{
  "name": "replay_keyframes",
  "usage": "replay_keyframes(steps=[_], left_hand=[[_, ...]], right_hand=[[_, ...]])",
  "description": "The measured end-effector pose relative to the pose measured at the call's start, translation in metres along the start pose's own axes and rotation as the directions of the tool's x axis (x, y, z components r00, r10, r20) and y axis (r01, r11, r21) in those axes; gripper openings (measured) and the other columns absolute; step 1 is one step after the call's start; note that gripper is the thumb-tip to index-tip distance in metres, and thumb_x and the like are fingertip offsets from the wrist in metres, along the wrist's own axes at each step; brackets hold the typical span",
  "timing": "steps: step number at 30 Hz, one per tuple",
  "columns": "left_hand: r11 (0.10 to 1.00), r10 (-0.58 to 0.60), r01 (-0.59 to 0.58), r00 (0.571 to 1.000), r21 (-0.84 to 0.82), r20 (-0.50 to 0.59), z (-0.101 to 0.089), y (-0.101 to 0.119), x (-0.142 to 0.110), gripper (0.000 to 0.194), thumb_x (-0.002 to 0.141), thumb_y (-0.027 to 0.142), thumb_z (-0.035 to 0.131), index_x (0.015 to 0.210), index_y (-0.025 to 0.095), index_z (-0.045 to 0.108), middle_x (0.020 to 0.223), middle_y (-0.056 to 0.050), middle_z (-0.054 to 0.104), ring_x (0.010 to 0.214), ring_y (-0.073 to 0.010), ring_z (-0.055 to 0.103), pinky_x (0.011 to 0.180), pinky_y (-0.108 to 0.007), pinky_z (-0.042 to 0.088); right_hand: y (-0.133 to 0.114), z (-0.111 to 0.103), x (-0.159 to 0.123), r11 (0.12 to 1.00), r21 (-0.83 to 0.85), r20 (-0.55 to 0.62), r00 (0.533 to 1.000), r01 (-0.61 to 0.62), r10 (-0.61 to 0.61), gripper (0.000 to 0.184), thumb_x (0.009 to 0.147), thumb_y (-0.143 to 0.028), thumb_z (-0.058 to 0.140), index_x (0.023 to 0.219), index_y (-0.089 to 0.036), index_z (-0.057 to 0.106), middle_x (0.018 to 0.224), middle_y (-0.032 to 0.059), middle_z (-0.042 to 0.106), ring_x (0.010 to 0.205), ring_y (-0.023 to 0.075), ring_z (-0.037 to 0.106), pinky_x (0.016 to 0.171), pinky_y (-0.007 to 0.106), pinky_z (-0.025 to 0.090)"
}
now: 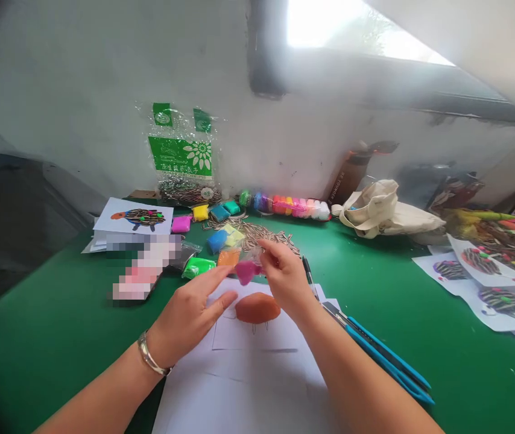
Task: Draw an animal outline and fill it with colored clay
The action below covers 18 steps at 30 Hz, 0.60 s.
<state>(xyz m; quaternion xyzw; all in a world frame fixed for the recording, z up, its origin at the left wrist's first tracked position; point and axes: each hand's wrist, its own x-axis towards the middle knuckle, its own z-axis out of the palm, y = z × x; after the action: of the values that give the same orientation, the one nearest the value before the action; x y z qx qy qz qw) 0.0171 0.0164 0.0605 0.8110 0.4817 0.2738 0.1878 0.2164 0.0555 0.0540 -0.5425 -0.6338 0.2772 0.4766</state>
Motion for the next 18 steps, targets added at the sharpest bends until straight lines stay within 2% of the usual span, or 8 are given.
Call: replay_keyframes(steps=[1,3,5,8,11,15,18], left_hand=[[0.998,-0.014,0.011,0.999,-0.055,-0.045,0.000,0.001,0.000,0.048,0.094,0.038,0.052,0.137,0.017,0.048,0.137,-0.011,0.056,0.129,-0.0245,0.050,0.109,-0.040,0.040],[0.985,-0.051,0.041,0.997,-0.168,-0.052,0.000,0.003,0.001,0.060,0.091,0.043,0.056,0.144,0.020,0.039,0.144,-0.009,0.049,0.134,-0.0241,0.044,0.112,-0.040,0.037],[0.953,-0.105,0.102,0.994,-0.283,0.005,0.000,0.004,0.001,0.068,0.087,0.047,0.060,0.146,0.023,0.036,0.147,-0.008,0.046,0.133,-0.0254,0.045,0.109,-0.041,0.040],[0.872,-0.219,0.267,0.962,-0.410,0.161,0.000,0.006,0.003,0.068,0.083,0.049,0.064,0.143,0.025,0.042,0.135,-0.008,0.058,0.115,-0.0260,0.061,0.096,-0.040,0.051],[0.830,-0.289,0.374,0.923,-0.413,0.255,-0.002,0.007,0.005,0.056,0.080,0.047,0.067,0.129,0.022,0.058,0.120,-0.007,0.068,0.103,-0.0254,0.066,0.089,-0.037,0.053],[0.854,-0.321,0.377,0.924,-0.358,0.209,-0.004,0.010,0.008,0.043,0.079,0.041,0.068,0.117,0.019,0.066,0.117,-0.007,0.069,0.105,-0.0249,0.064,0.092,-0.036,0.051],[0.876,-0.307,0.352,0.934,-0.331,0.181,-0.004,0.011,0.008,0.037,0.080,0.037,0.065,0.113,0.020,0.067,0.111,-0.006,0.071,0.098,-0.0232,0.065,0.088,-0.035,0.051]], right_hand=[[-0.003,-0.003,-0.007,0.998,0.065,0.007,1.000,0.000,-0.001,0.033,0.086,-0.031,0.054,0.114,-0.019,0.068,0.087,0.0042,0.065,0.077,0.0169,0.059,0.071,0.031,0.049],[-0.010,-0.005,-0.021,0.985,0.169,0.057,0.998,-0.020,0.010,0.032,0.086,-0.032,0.057,0.115,-0.023,0.067,0.084,0.0021,0.061,0.071,0.0144,0.056,0.067,0.029,0.048],[-0.015,-0.004,-0.030,0.966,0.257,0.089,0.996,-0.035,0.012,0.030,0.086,-0.033,0.058,0.114,-0.025,0.066,0.085,0.0016,0.060,0.071,0.0134,0.054,0.064,0.027,0.047],[-0.018,0.002,-0.037,0.939,0.338,0.115,0.993,-0.066,0.028,0.030,0.085,-0.035,0.060,0.112,-0.024,0.066,0.081,0.0011,0.057,0.069,0.0130,0.052,0.062,0.026,0.046],[-0.014,0.009,-0.037,0.921,0.370,0.123,0.989,-0.126,0.086,0.032,0.083,-0.036,0.062,0.111,-0.022,0.065,0.078,0.0006,0.056,0.068,0.0135,0.052,0.063,0.028,0.046],[-0.010,0.012,-0.037,0.938,0.298,0.098,0.983,-0.179,0.157,0.028,0.081,-0.037,0.063,0.103,-0.020,0.064,0.081,0.0021,0.059,0.074,0.0155,0.055,0.067,0.029,0.048],[-0.011,0.011,-0.039,0.970,0.202,0.095,0.989,-0.134,0.117,0.018,0.082,-0.036,0.063,0.090,-0.020,0.063,0.084,0.0032,0.062,0.075,0.0163,0.057,0.068,0.029,0.048]])
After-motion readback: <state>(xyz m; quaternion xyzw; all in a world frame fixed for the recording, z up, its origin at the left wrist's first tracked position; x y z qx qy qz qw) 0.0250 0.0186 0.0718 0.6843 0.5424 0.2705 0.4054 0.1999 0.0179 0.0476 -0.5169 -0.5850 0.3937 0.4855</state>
